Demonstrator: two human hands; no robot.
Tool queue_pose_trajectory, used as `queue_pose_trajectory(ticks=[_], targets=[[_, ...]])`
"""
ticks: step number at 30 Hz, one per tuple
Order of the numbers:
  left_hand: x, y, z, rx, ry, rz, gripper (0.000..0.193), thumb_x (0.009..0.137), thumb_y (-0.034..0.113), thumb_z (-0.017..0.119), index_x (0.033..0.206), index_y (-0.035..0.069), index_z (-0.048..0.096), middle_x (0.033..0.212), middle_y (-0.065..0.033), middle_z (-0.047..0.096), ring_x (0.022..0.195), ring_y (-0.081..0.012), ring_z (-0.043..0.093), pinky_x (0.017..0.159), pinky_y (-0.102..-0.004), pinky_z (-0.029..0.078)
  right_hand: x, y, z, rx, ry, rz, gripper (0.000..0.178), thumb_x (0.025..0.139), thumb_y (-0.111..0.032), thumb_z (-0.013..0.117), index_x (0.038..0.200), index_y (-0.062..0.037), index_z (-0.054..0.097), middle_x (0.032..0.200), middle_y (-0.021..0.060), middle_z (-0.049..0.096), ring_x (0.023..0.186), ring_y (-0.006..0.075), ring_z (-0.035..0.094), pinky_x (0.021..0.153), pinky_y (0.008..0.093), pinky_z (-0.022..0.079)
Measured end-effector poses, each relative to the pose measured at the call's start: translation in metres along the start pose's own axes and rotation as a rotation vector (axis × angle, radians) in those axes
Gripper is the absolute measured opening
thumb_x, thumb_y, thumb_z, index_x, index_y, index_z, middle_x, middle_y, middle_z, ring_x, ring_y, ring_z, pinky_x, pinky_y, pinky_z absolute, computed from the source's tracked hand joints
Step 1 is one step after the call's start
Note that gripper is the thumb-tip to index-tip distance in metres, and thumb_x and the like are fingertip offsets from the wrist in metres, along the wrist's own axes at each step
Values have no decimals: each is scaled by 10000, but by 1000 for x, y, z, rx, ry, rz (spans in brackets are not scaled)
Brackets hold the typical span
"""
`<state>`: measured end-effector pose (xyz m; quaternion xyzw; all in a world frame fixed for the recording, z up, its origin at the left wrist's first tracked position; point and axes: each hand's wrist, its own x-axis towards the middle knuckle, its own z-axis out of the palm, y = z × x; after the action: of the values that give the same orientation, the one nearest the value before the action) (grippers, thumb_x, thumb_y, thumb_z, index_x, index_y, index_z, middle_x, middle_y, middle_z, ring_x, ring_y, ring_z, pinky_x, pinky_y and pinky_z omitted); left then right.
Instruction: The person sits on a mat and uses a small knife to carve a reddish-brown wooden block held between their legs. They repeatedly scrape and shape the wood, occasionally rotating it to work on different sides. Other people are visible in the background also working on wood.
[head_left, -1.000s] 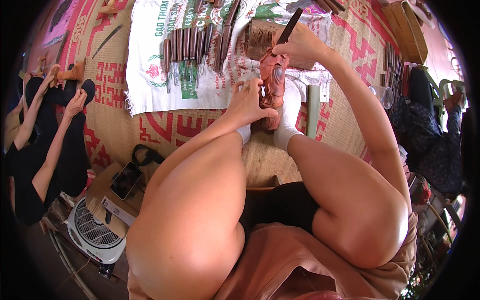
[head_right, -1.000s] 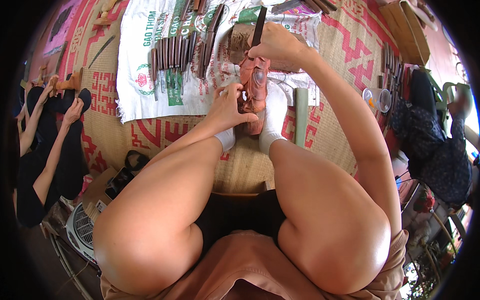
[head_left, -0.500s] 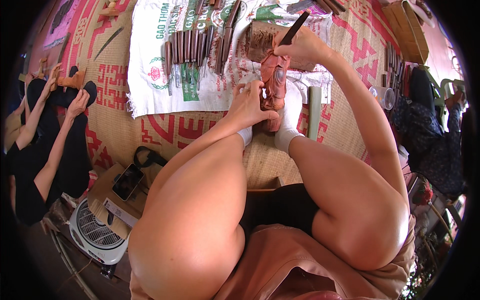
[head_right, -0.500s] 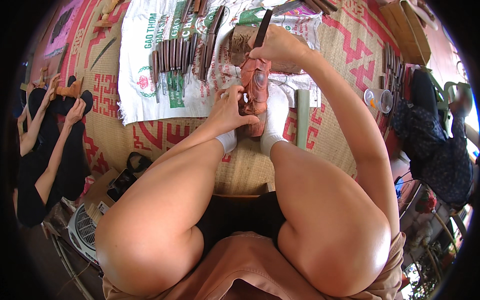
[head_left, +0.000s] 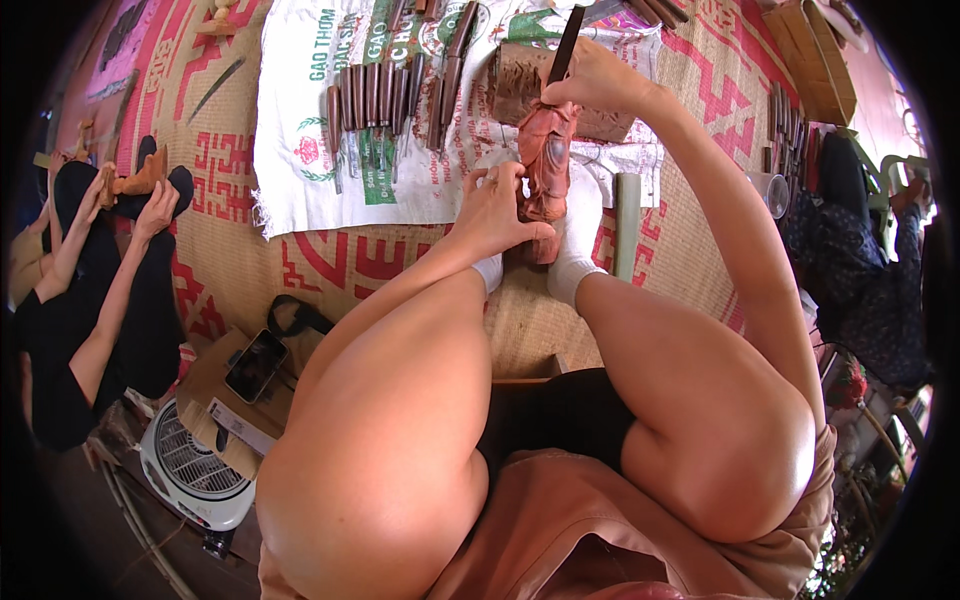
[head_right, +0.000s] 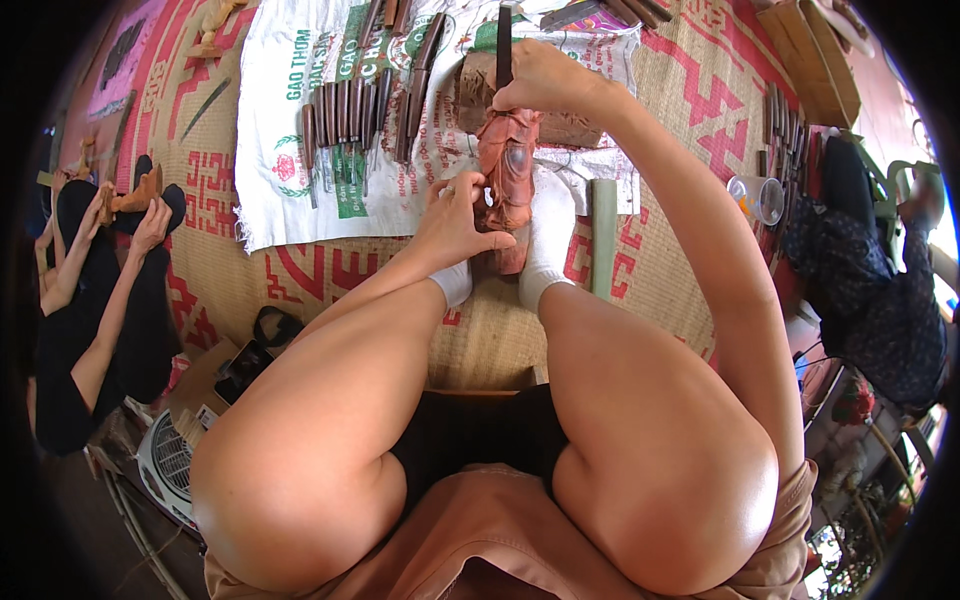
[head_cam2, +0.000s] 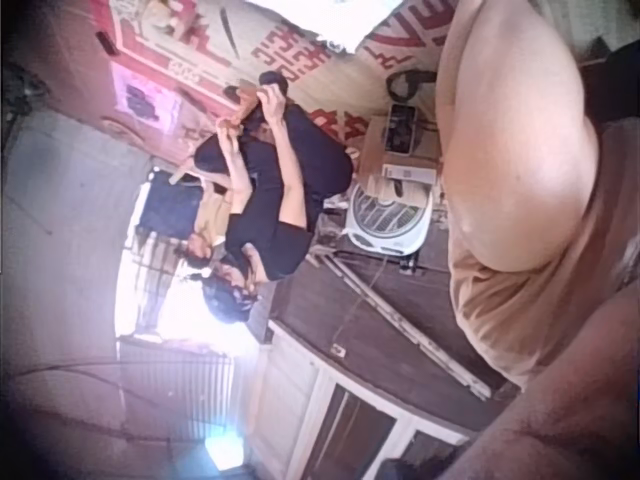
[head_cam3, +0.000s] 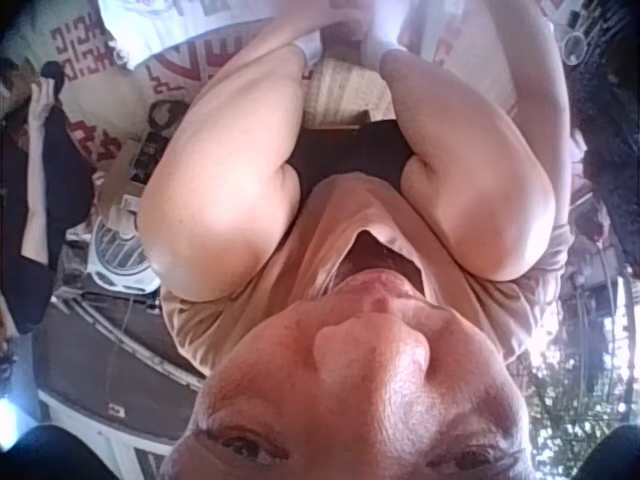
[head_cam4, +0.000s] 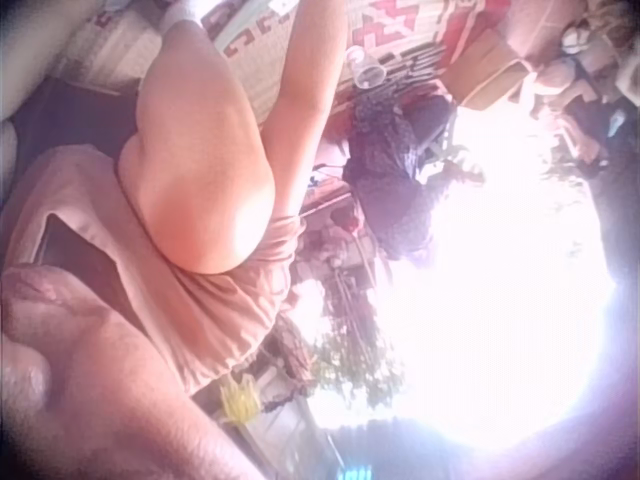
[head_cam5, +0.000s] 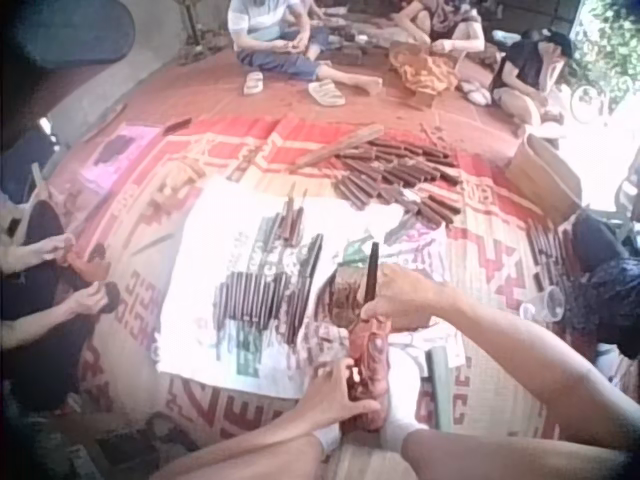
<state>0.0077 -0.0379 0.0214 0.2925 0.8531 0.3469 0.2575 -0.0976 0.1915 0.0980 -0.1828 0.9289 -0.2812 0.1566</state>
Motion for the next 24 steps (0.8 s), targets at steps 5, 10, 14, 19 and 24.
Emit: queue_pose_trajectory(ticks=[5,10,14,19,24], targets=[[-3,-6,6,-24,45,40,897,609,576,788,1175,39,346,1068,-178,602,997,-327,605,1036,-495,245,-3,-3,4,43,18,21,244,684,-305,673,753,-72,655,685,143,617,724,338,614,682,418,491],[2,0,0,-14,-4,13,907,612,579,786,1187,33,346,1087,-188,602,1014,-332,602,1037,-496,244,-7,22,12,141,81,60,236,701,-307,675,738,-75,653,669,134,615,728,319,620,690,411,493],[-3,-5,4,-3,52,33,912,606,572,794,1187,28,350,1088,-191,601,1027,-329,597,1037,-498,246,-8,3,9,114,21,14,231,705,-305,677,734,-77,656,670,128,622,724,307,630,687,401,497],[1,-1,2,-13,19,23,917,602,569,800,1191,32,348,1085,-194,601,1013,-332,602,1036,-498,243,-9,16,8,247,14,158,241,705,-311,676,748,-74,657,687,131,629,723,312,633,688,397,499],[-2,-3,3,-6,40,30,905,609,570,797,1188,45,340,1070,-185,604,977,-329,615,1028,-501,250,-9,-3,8,69,67,42,243,693,-309,683,733,-72,653,681,136,624,722,318,625,698,397,497]])
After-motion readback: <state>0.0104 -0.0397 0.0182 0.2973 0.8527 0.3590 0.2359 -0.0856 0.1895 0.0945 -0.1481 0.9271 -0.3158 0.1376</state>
